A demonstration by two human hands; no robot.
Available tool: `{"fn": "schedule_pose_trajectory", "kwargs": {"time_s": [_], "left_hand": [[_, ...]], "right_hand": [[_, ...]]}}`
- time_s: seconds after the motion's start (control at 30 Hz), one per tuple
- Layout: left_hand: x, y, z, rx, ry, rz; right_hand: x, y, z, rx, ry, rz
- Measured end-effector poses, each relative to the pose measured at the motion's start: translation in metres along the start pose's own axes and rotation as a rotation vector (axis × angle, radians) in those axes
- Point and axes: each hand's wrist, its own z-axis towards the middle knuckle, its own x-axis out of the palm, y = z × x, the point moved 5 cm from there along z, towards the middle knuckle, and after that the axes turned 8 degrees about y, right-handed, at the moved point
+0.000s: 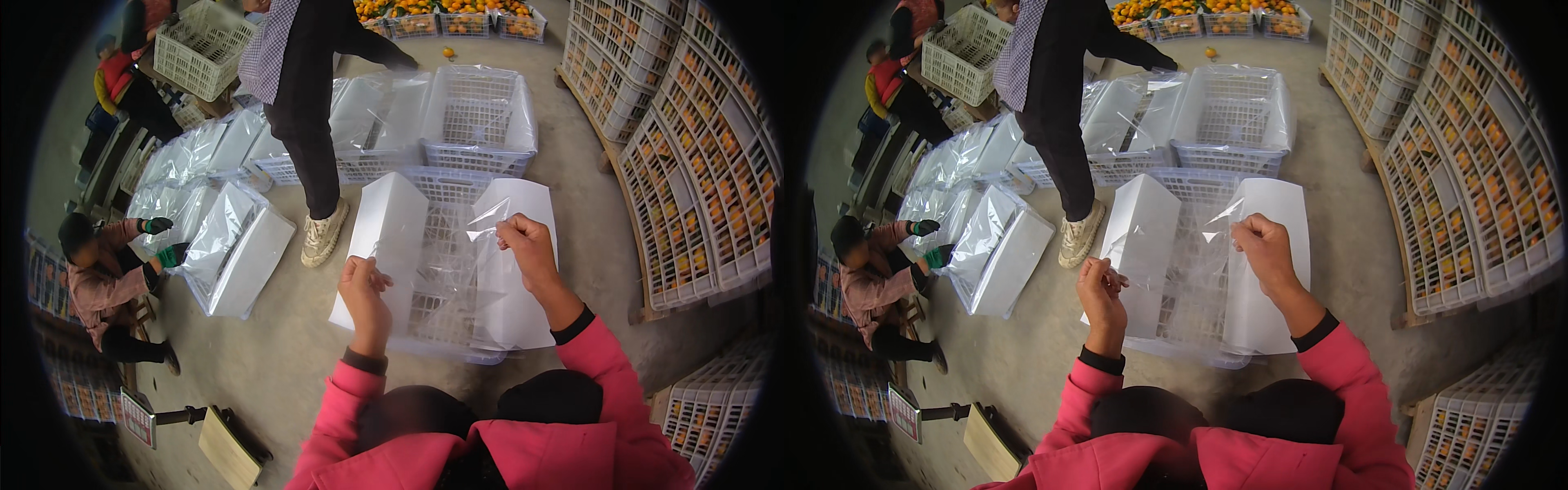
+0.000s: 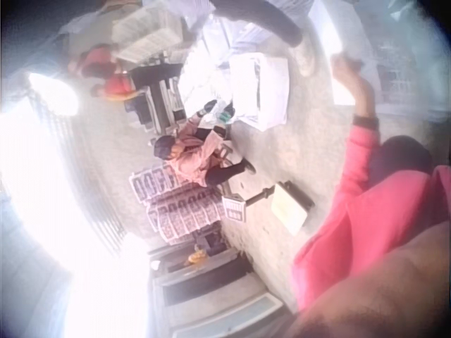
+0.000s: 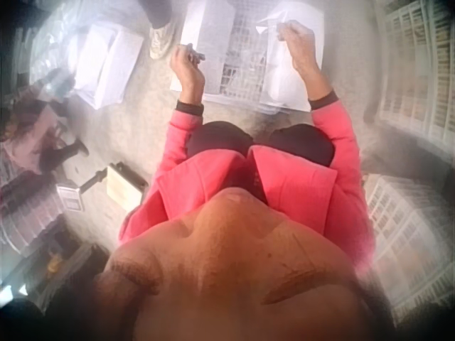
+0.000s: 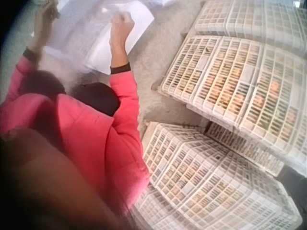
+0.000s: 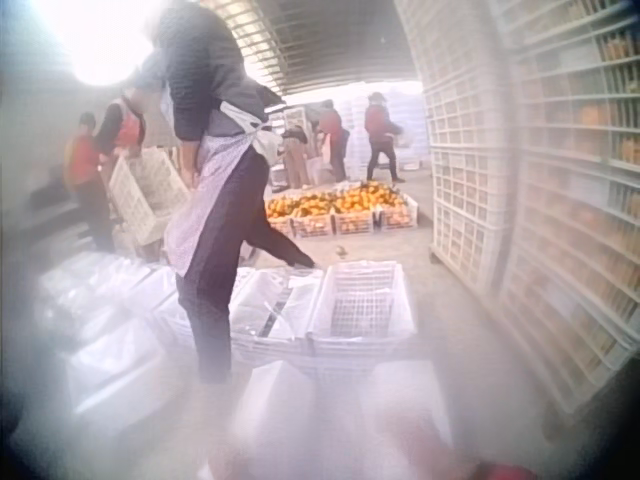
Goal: The person wraps white plastic crates with clear plastic film. They pull the film over each crate, tuck it into the sides, and smooth it down. The person handles several crates one at a time, stacking the wrapped crates nearby.
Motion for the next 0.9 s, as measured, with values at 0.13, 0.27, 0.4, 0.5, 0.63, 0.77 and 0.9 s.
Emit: {"fn": "schedule_pose_trajectory", "kwargs": {"time_s": [0.13, 0.27, 0.4, 0.5, 0.63, 0.77, 0.9], "left_hand": [[-0.042, 0.011, 0.012, -0.116, -0.186, 0.322], [-0.016, 0.023, 0.027, -0.084, 0.043, 0.795], [0.033, 0.006, 0.05, 0.04, 0.323, 1.214], [0.07, -0.004, 0.06, 0.249, 0.421, 1.43], [0.087, 0.022, 0.083, 0.188, 0.543, 1.641], [0.066, 0.042, 0.089, 0.259, 0.38, 1.53], [0.051, 0.053, 0.088, 0.219, 0.311, 1.432]], "right_hand": [[-0.031, -0.004, -0.004, 0.035, -0.102, 0.155], [-0.007, -0.004, -0.017, 0.035, 0.25, 0.142], [0.005, 0.003, -0.023, 0.056, 0.377, -0.046], [0.014, 0.011, -0.027, -0.033, 0.465, -0.172], [0.012, 0.003, -0.031, 0.015, 0.523, -0.04], [-0.025, -0.017, -0.027, 0.117, 0.399, -0.117], [-0.052, -0.029, -0.026, 0.095, 0.215, -0.708]]}}
